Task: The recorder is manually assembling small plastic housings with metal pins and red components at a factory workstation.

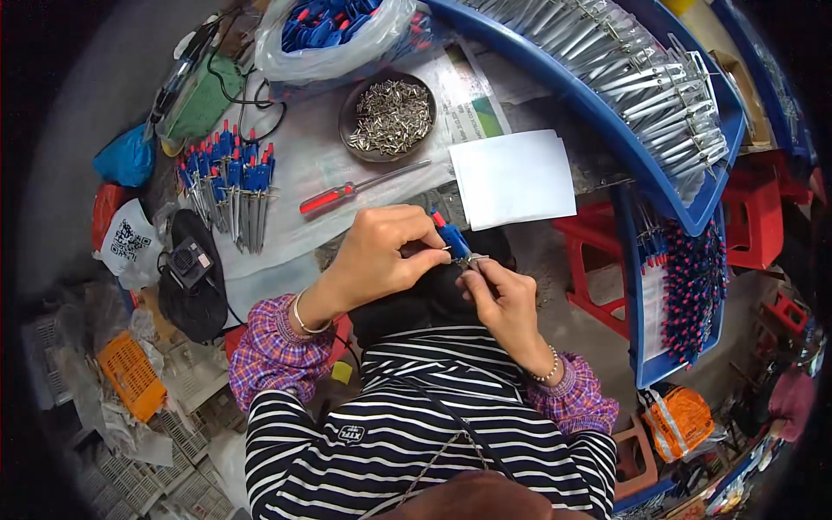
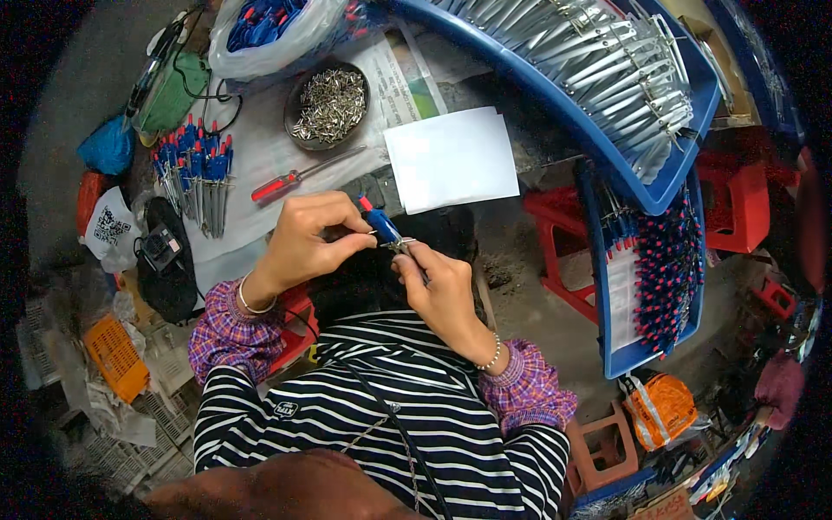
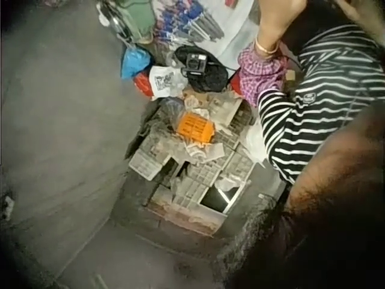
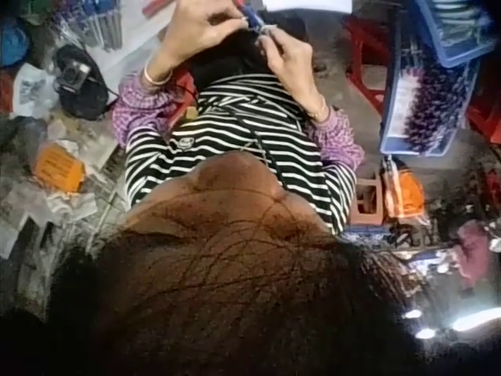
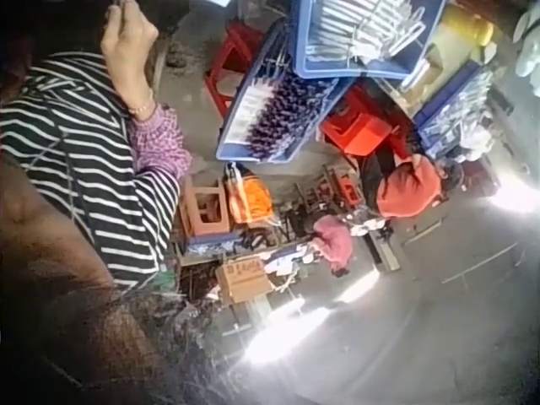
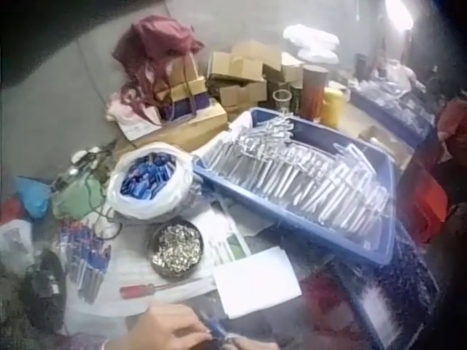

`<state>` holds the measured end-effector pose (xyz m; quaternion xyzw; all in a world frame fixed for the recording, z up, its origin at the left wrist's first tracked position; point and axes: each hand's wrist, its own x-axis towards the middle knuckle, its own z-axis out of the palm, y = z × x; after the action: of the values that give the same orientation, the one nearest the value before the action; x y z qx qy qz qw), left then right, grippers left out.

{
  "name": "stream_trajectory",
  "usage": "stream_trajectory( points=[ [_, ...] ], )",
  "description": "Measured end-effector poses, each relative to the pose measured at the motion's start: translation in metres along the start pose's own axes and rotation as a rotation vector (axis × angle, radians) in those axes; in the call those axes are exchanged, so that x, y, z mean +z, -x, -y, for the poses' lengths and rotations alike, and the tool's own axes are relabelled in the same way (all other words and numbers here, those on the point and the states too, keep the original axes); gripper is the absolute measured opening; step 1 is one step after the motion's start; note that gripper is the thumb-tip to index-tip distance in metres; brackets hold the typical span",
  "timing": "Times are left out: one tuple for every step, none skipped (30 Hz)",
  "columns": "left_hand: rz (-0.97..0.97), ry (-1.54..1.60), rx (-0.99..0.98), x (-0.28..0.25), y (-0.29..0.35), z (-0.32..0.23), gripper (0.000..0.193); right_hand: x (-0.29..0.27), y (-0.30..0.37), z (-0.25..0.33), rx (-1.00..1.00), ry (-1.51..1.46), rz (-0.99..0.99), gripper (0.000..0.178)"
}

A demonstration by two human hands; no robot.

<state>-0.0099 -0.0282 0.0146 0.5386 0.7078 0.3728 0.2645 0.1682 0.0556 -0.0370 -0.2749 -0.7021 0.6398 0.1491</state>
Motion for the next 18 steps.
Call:
stream_trajectory(
  points=[
    [-0.022, -0.035, -0.004, 0.001, 0.0, -0.001, 0.012, 0.0, 0.001, -0.002, -0.043, 0.052, -0.01, 0.01],
    [-0.044, -0.07, -0.008, 0.002, 0.001, -0.002, 0.013, 0.0, 0.002, -0.004, -0.043, 0.048, -0.01, 0.01],
    [-0.041, -0.072, -0.008, 0.002, 0.001, -0.003, 0.013, 0.0, 0.003, -0.005, -0.074, 0.093, -0.019, 0.011],
    [-0.05, -0.114, -0.007, 0.002, 0.002, -0.003, 0.013, 0.0, 0.004, -0.006, -0.106, 0.139, -0.028, 0.011],
    [-0.058, -0.156, -0.006, 0.003, 0.002, -0.003, 0.013, 0.0, 0.004, -0.007, -0.106, 0.137, -0.03, 0.011],
    [-0.056, -0.157, -0.005, 0.004, 0.002, -0.003, 0.013, 0.0, 0.005, -0.007, -0.129, 0.159, -0.036, 0.012],
    [-0.069, -0.172, 0.018, 0.004, 0.002, -0.003, 0.013, 0.0, 0.005, -0.008, -0.152, 0.181, -0.042, 0.013],
    [-0.082, -0.186, 0.041, 0.005, 0.002, -0.003, 0.013, -0.001, 0.005, -0.006, -0.152, 0.18, -0.045, 0.013],
    [-0.081, -0.188, 0.04, 0.005, 0.002, -0.004, 0.013, -0.002, 0.005, -0.001, -0.168, 0.192, -0.038, 0.015],
    [-0.083, -0.207, 0.044, 0.006, 0.002, -0.007, 0.013, -0.002, 0.005, 0.001, -0.184, 0.204, -0.031, 0.018],
    [-0.084, -0.225, 0.049, 0.007, 0.002, -0.008, 0.014, -0.001, 0.005, 0.001, -0.184, 0.201, -0.031, 0.018],
    [-0.082, -0.226, 0.049, 0.009, 0.003, -0.009, 0.014, -0.001, 0.005, 0.001, -0.227, 0.218, -0.046, 0.018],
    [-0.093, -0.247, 0.068, 0.01, 0.003, -0.01, 0.014, -0.001, 0.005, 0.0, -0.27, 0.234, -0.06, 0.019],
    [-0.103, -0.268, 0.088, 0.011, 0.003, -0.01, 0.015, -0.001, 0.005, -0.001, -0.269, 0.232, -0.06, 0.019],
    [-0.102, -0.268, 0.089, 0.011, 0.003, -0.012, 0.015, -0.001, 0.005, -0.001, -0.292, 0.236, -0.067, 0.02],
    [-0.106, -0.273, 0.081, 0.011, 0.003, -0.013, 0.015, -0.001, 0.006, -0.001, -0.314, 0.24, -0.073, 0.021],
    [-0.11, -0.277, 0.073, 0.01, 0.003, -0.014, 0.015, -0.001, 0.006, 0.0, -0.314, 0.239, -0.075, 0.021],
    [-0.109, -0.278, 0.071, 0.01, 0.003, -0.013, 0.015, -0.002, 0.006, 0.001, -0.314, 0.24, -0.069, 0.021]
  ],
)
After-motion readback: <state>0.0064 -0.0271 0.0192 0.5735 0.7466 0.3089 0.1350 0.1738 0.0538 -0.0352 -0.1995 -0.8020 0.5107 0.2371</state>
